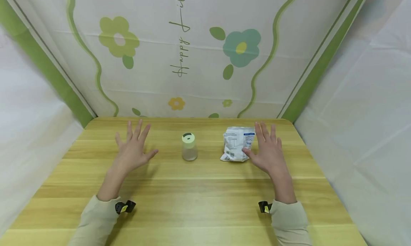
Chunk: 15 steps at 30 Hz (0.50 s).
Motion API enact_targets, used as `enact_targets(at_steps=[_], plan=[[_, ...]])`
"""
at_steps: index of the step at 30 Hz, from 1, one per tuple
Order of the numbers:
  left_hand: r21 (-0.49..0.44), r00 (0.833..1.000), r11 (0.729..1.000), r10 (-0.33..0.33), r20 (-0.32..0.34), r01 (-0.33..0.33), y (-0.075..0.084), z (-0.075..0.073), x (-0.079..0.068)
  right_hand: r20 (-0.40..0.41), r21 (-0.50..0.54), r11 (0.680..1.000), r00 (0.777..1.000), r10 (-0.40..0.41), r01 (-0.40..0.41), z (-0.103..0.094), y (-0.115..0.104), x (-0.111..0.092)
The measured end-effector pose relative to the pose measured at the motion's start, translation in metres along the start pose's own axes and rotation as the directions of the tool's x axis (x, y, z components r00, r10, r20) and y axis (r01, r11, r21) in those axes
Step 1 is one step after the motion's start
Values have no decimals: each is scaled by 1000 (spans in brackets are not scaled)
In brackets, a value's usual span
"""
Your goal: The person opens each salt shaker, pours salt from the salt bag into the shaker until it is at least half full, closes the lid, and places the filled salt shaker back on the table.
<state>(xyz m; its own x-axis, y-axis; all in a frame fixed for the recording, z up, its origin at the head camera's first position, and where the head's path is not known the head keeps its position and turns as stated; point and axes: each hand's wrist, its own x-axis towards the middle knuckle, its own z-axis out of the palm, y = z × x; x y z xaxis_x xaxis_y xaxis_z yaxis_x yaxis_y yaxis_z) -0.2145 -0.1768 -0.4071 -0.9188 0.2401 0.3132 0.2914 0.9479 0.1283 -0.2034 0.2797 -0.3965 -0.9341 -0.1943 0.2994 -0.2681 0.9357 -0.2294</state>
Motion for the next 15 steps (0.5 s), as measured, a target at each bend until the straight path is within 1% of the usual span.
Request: enact_targets(at_steps=[3,7,10,15], plan=[[-36,999,999,24,30,-23,3,1,0,-43,11,999,998,-41,42,-1,-10,3],[-154,995,987,56,80,-43,12,7,-2,-80,13,993,990,-118,120,-5,-30,11],[-224,992,973,74,98,-50,21,13,-1,-86,12,985,982,-170,172,-6,-46,19],[-278,988,959,92,121,-56,38,26,4,-79,26,971,969,-236,238,-4,-64,32]])
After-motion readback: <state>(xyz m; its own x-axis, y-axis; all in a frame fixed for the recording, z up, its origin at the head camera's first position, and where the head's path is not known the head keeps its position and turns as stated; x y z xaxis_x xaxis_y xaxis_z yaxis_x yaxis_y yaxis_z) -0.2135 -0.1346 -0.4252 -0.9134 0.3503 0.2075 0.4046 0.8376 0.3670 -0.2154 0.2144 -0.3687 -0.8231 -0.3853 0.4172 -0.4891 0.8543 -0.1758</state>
